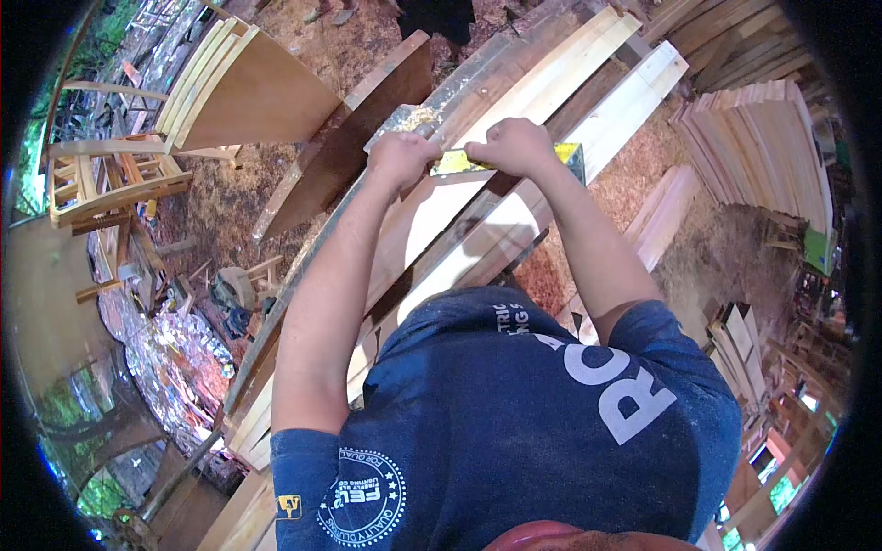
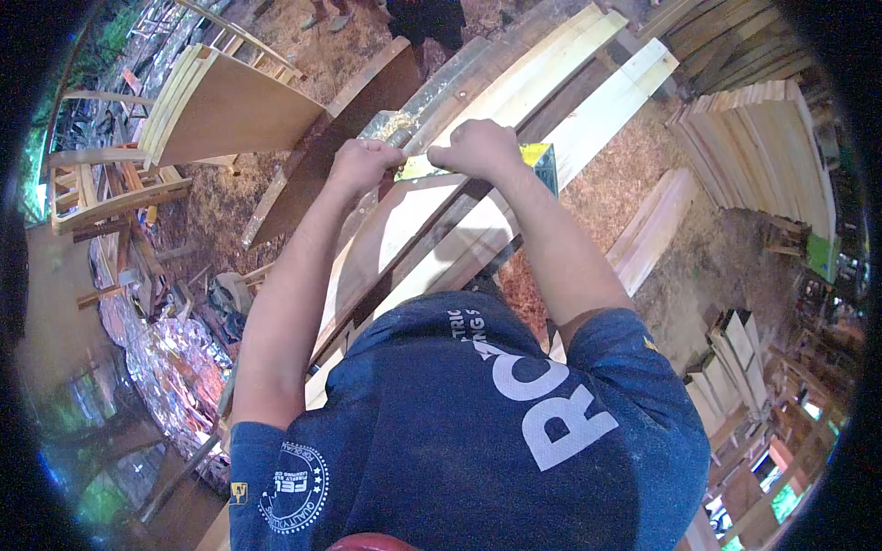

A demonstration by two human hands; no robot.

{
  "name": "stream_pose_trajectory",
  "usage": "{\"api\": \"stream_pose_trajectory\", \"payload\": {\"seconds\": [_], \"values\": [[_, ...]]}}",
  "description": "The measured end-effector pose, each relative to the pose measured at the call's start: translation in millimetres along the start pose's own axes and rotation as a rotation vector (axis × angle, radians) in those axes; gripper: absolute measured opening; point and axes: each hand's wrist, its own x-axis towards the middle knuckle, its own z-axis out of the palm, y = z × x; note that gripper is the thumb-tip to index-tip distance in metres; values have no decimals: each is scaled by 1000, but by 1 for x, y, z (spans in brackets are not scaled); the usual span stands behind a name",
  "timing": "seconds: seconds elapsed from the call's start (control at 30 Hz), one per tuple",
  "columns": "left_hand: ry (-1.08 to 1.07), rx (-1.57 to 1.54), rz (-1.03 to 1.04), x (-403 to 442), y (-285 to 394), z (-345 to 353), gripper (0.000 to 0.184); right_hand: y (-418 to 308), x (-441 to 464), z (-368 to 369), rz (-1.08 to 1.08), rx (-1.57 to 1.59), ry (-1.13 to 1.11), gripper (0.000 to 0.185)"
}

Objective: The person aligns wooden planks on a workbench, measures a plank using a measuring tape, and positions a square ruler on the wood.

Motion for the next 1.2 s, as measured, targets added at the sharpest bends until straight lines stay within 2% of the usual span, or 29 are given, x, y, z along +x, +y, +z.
{"api": "stream_pose_trajectory", "payload": {"seconds": [0.07, 0.1, 0.2, 0.23, 0.33, 0.37, 0.5, 0.6, 0.63, 0.73, 0.83, 0.93, 1.2], "values": [[44, -11, 43, 5, 10, -9, 24, -3, 6, -17, -6, -58, 36, 62], [27, -85, 37, -2, 24, -15, 24, -7, 5, -27, 8, -80, 90, 60], [149, -42, 145, -27, 64, -37, 24, -17, -4, -56, -45, -52, 304, 59], [156, -1, 199, -24, 67, -42, 26, -22, -7, -69, -47, -50, 289, 59], [151, -124, 224, -34, 87, -54, 27, -30, -10, -94, -32, -84, 203, 66], [184, -36, 242, -32, 89, -59, 27, -35, -16, -101, -48, -78, 249, 63], [243, -62, 322, -43, 106, -70, 29, -37, -22, -113, -134, -67, 441, 60], [232, -113, 367, -45, 118, -82, 29, -44, -21, -127, -136, -130, 457, 56], [254, -116, 368, -50, 122, -84, 31, -40, -17, -125, -185, -118, 529, 55], [250, -174, 374, -51, 125, -87, 30, -49, -21, -135, -118, -133, 466, 55], [266, -115, 402, -44, 119, -89, 30, -50, -20, -133, -147, -146, 512, 55], [213, -244, 358, -62, 128, -89, 30, -52, -20, -132, -142, -128, 507, 56], [305, -96, 386, -55, 122, -91, 32, -53, -21, -131, -198, -170, 586, 57]]}}
